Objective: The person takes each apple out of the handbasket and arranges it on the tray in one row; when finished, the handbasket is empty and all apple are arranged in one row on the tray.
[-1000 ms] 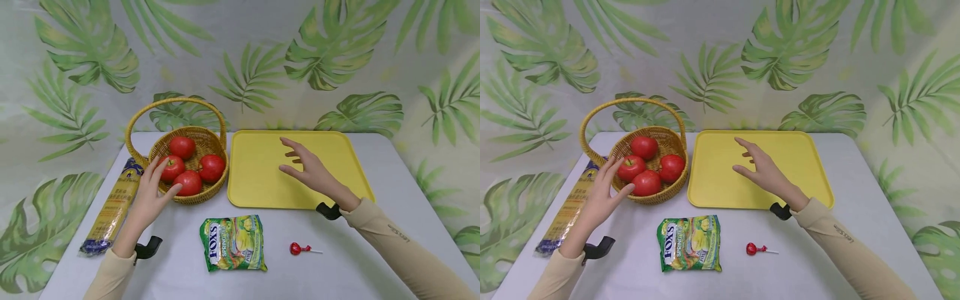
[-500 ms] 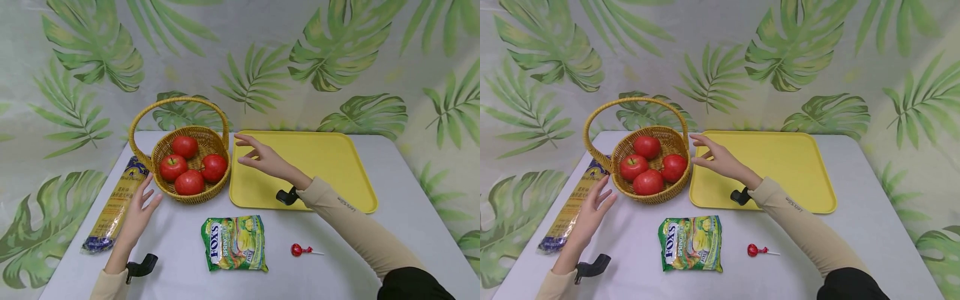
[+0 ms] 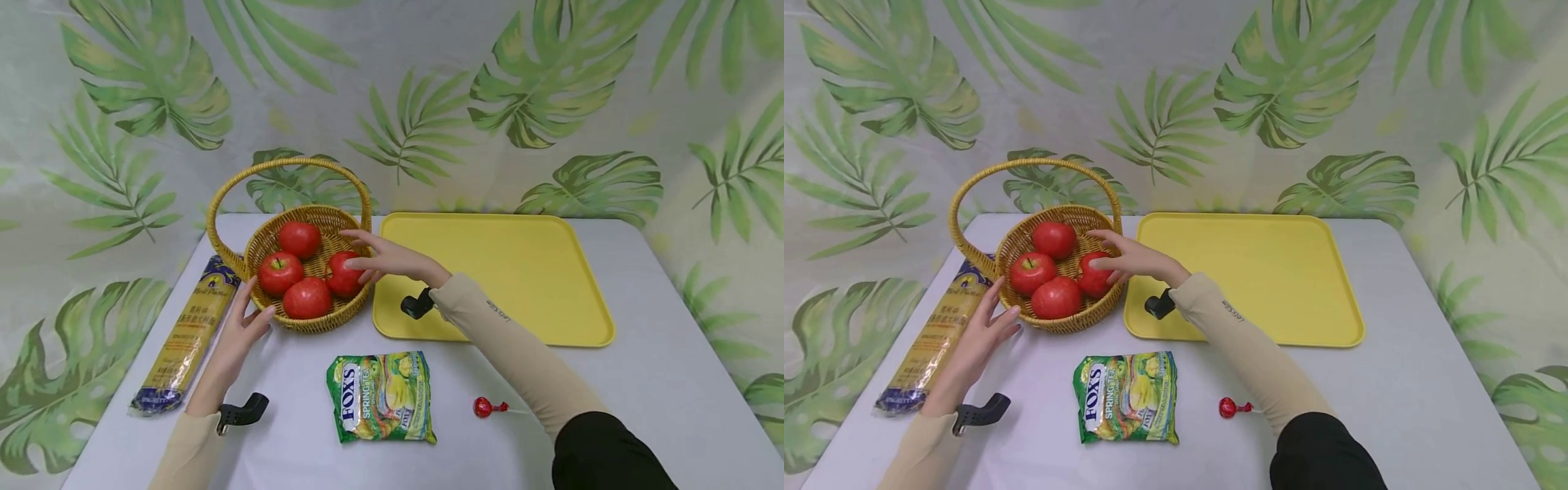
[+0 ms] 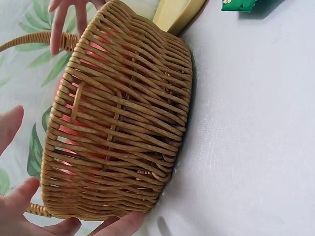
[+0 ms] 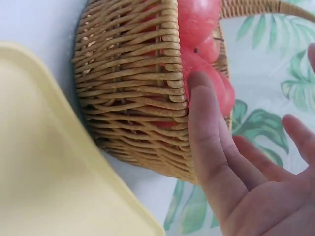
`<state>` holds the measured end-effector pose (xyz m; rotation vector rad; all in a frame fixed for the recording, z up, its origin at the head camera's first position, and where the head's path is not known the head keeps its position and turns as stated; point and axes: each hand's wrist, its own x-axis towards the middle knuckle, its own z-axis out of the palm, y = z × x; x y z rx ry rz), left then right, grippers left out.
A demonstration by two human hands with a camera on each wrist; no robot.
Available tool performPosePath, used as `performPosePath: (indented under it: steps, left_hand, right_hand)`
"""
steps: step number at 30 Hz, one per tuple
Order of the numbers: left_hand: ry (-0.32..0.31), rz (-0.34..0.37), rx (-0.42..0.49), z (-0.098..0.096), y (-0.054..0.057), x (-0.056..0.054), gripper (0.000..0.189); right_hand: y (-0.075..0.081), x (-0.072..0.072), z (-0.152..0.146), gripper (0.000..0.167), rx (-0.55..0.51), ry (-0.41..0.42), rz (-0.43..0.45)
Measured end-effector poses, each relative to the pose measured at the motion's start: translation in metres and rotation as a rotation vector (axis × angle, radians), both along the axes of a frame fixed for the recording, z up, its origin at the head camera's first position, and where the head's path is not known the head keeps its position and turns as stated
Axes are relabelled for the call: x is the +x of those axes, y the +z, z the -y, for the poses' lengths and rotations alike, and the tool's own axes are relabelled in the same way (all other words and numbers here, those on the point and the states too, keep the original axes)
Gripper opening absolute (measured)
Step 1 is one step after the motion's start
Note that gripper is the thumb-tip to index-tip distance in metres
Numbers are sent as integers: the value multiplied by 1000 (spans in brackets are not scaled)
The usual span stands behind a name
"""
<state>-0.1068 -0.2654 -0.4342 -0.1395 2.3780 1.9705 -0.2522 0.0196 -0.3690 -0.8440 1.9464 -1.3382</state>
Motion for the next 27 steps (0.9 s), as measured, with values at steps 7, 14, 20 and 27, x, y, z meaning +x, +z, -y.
performPosePath:
  steps: [7, 14, 20, 27]
  left_hand:
    - [7, 40, 78, 2, -7, -8, 75]
    - [8, 64, 175, 2, -9, -13, 76]
    - [3, 75, 215, 3, -12, -14, 77]
    - [-1, 66, 222, 4, -13, -14, 77]
  right_hand:
    - [-5, -14, 28, 66, 127, 31, 74]
    - [-1, -15, 45, 68, 267, 31, 124]
    - [-2, -14, 54, 67, 339, -2, 163]
    - [-6, -11, 59, 59, 354, -53, 119]
